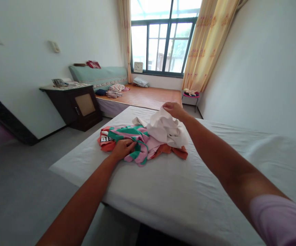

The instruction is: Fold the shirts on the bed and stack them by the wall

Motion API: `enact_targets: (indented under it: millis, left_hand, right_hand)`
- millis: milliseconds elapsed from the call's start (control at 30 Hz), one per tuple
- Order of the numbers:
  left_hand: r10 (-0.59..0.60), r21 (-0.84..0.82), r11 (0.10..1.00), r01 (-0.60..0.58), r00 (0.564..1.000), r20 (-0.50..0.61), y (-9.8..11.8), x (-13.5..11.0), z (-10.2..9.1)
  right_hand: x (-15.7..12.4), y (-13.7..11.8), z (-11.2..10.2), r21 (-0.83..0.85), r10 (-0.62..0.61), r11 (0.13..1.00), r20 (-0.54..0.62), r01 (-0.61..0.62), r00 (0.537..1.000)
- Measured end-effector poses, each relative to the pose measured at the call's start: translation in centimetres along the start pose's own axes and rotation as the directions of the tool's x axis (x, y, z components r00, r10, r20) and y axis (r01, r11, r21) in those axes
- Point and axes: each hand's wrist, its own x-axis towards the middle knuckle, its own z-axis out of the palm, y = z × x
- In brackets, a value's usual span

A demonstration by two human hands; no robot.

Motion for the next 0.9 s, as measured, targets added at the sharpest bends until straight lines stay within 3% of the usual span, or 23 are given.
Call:
enact_targets:
  millis: [67,133,200,233,333,400,467,533,633,733,800,833,900]
  left_hand:
    - [-0.090,0.132,0.982,0.133,0.952,-0.294,-0.3,-0.1,-1.3]
    - [-0.147,0.245,0.924,0.293,0.866,-0.478,-0.8,-0.2,-2.5]
    - [-0.208,0.333,0.863,0.380,0.868,-0.450,-1.3,-0.2,-3.3]
    - [-0.244,0.373,0.842,0.389,0.893,-0.379,-1.4,-0.1,-3.4]
    - [-0.306,0.454,0.823,0.340,0.940,-0.150,-1.1,0.6,-3.2]
    - [-0.262,0.445,0.853,0.275,0.961,-0.091,-0.4,1.5,-3.3]
    - [-0.194,0.332,0.917,0.222,0.974,-0.116,0.8,2.6,-3.9]
    - [-0.128,0.127,0.979,0.161,0.963,-0.236,2.6,4.0,-5.2]
    - [-0.069,-0.172,0.985,-0.024,0.853,-0.517,6.3,6.5,-7.7]
    - [-0.056,-0.293,0.923,-0.251,0.664,-0.746,9.9,9.2,-9.5]
    - [-0.130,-0.397,0.846,-0.356,0.584,-0.801,11.0,10.5,-9.5]
    - [-0.193,-0.475,0.795,-0.377,0.586,-0.787,11.0,10.7,-9.2]
    - [-0.335,-0.669,0.674,-0.314,0.678,-0.655,9.6,10.4,-8.0]
  right_hand:
    - [-2.4,2.3,-0.5,-0.029,0.195,0.981,0.144,-0.192,0.970]
    - [-4.4,4.1,-0.7,-0.133,0.414,0.910,0.266,-0.392,0.871]
    - [-6.0,5.2,0.2,-0.204,0.518,0.855,0.355,-0.476,0.778]
    - [-6.6,5.4,1.1,-0.198,0.507,0.861,0.394,-0.468,0.767]
    - [-7.9,4.6,4.9,-0.130,0.420,0.906,0.373,-0.402,0.827]
    - [-8.0,3.1,7.3,-0.057,0.406,0.910,0.322,-0.411,0.855]
    - [-7.4,1.0,8.9,0.128,0.376,0.899,0.269,-0.420,0.887]
    - [-5.9,-1.4,9.4,0.373,0.310,0.859,0.171,-0.352,0.935]
    - [-2.3,-4.9,9.0,0.564,0.213,0.817,-0.095,-0.124,0.972]
    - [1.2,-6.8,8.2,0.505,0.129,0.862,-0.316,0.051,0.940]
    - [2.2,-6.2,7.7,0.451,0.108,0.890,-0.349,0.066,0.931]
    - [2.1,-5.3,7.3,0.431,0.121,0.902,-0.304,0.023,0.945]
    - [0.9,-2.4,6.3,0.339,0.195,0.929,-0.104,-0.150,0.975]
